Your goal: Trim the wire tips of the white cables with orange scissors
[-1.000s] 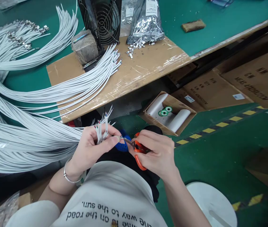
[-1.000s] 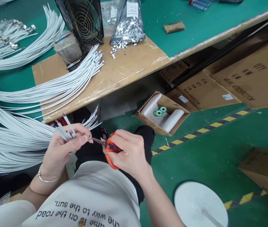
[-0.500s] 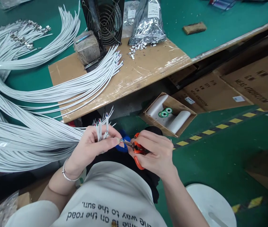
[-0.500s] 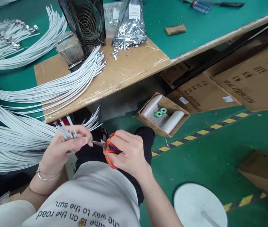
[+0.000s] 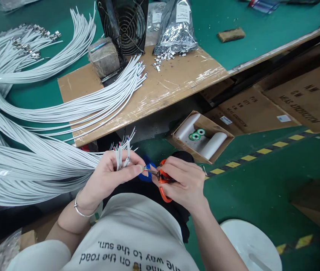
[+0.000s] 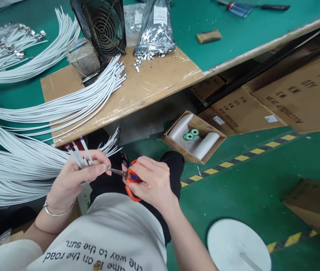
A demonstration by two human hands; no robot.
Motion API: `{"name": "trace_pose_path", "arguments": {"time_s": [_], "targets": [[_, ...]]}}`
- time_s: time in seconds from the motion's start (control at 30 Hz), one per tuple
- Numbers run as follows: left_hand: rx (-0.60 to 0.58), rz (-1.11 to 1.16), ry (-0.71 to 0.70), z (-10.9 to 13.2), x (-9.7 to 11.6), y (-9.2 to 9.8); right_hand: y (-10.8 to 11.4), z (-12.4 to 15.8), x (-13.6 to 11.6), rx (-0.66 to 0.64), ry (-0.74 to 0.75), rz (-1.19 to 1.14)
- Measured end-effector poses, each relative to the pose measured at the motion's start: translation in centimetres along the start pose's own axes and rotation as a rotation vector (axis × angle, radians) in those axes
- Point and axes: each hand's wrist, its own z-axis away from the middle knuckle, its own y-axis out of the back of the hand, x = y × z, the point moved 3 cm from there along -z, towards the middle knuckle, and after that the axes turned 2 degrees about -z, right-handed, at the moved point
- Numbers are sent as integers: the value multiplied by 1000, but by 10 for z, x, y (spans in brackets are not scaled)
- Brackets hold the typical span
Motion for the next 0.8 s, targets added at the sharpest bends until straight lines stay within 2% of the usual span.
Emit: {"name": "trace_pose_path", "arguments": {"time_s": [0.1, 0.23, 0.4, 0.47, 0.5, 0.57, 0.6, 0.63, 0.8], "targets": [[37, -32, -16, 1, 1, -2, -3, 0, 0, 39, -9, 0], [129, -53, -50, 1, 2, -6, -16, 3, -6, 160, -76, -69], [200, -79, -110, 1, 2, -7, -42, 5, -13, 310, -298, -312], [217, -73, -122, 2, 2, -5, -41, 2, -5, 431, -434, -458], [222, -65, -122, 3, 1, -4, -36, 2, 2, 563, -517, -537], [223, -52, -118, 3, 0, -2, -23, 1, 14, 692, -552, -555], [221, -48, -114, 3, 0, -1, -17, 1, 19, 698, -569, -549], [219, -44, -111, 3, 0, -1, -12, 1, 23, 642, -576, -532], [157, 42, -101, -1, 3, -3, -13, 0, 14, 217, -454, -427]]}}
